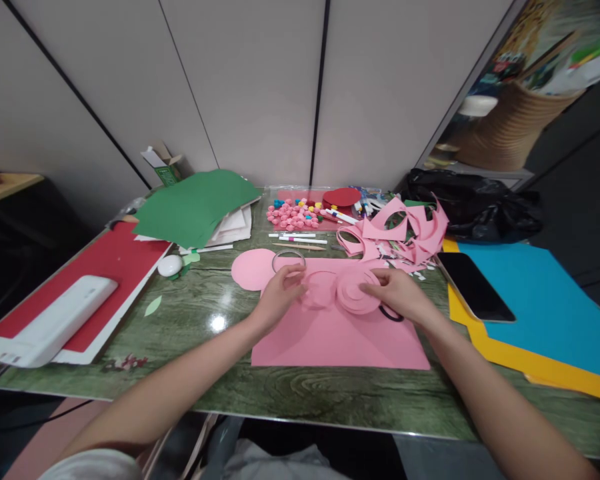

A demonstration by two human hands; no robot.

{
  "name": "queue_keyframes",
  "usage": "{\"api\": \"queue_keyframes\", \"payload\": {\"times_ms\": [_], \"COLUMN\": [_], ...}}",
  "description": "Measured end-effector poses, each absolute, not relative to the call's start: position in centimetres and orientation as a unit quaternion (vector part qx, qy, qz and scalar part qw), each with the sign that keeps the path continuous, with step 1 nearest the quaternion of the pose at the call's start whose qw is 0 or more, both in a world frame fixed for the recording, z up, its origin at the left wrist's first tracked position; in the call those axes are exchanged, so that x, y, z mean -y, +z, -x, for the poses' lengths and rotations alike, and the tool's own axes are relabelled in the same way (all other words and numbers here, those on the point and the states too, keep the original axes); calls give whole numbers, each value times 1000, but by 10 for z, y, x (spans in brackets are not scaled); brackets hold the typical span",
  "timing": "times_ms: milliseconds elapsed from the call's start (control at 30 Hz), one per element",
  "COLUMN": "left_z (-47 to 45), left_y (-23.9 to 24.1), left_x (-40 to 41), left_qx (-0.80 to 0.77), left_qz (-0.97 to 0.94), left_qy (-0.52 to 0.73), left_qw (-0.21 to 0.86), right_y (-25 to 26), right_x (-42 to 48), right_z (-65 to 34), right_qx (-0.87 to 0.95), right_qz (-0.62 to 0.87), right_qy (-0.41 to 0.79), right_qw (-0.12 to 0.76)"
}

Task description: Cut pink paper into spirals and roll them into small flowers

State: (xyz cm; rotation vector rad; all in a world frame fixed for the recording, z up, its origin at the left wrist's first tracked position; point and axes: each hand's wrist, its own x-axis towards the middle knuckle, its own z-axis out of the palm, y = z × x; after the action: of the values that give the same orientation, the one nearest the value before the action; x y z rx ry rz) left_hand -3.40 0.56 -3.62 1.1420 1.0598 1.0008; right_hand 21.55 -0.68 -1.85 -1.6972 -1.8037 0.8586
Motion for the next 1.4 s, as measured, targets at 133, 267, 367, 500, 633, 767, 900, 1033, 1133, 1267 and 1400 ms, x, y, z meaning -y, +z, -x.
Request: {"api": "queue_keyframes", "payload": {"times_ms": [133, 267, 367, 500, 633, 767, 900, 1033, 1133, 1267, 1400], "left_z": [31, 26, 23, 24, 28, 31, 32, 35, 36, 33, 31], "left_y": [-38, -36, -29, -18, -11, -8, -19, -35, -40, -38, -34], "left_x": [2, 18, 32, 44, 49, 49, 38, 27, 28, 33, 27], "left_qx": [-441, -384, -327, -259, -209, -159, -278, -332, -294, -199, -139], "left_qz": [-524, -644, -722, -821, -858, -886, -897, -897, -916, -945, -962], "left_qy": [431, 360, 280, 188, 130, 107, 185, 142, 77, 21, -3], "left_qw": [588, 555, 541, 473, 450, 423, 289, 254, 263, 258, 235], "right_y": [-15, -12, -9, -9, -13, -15, -20, -31, -37, -39, -38], "right_x": [8, 14, 19, 22, 18, 16, 15, 15, 13, 11, 9], "right_z": [-215, -207, -197, -193, -197, -198, -198, -198, -199, -203, -207], "right_qx": [659, 644, 607, 593, 623, 701, 764, 818, 826, 822, 821], "right_qz": [635, 641, 588, 513, 537, 579, 556, 502, 499, 505, 509], "right_qy": [296, 290, 409, 502, 442, 298, 206, 161, 133, 123, 109], "right_qw": [274, 300, 345, 365, 358, 290, 254, 229, 225, 231, 234]}}
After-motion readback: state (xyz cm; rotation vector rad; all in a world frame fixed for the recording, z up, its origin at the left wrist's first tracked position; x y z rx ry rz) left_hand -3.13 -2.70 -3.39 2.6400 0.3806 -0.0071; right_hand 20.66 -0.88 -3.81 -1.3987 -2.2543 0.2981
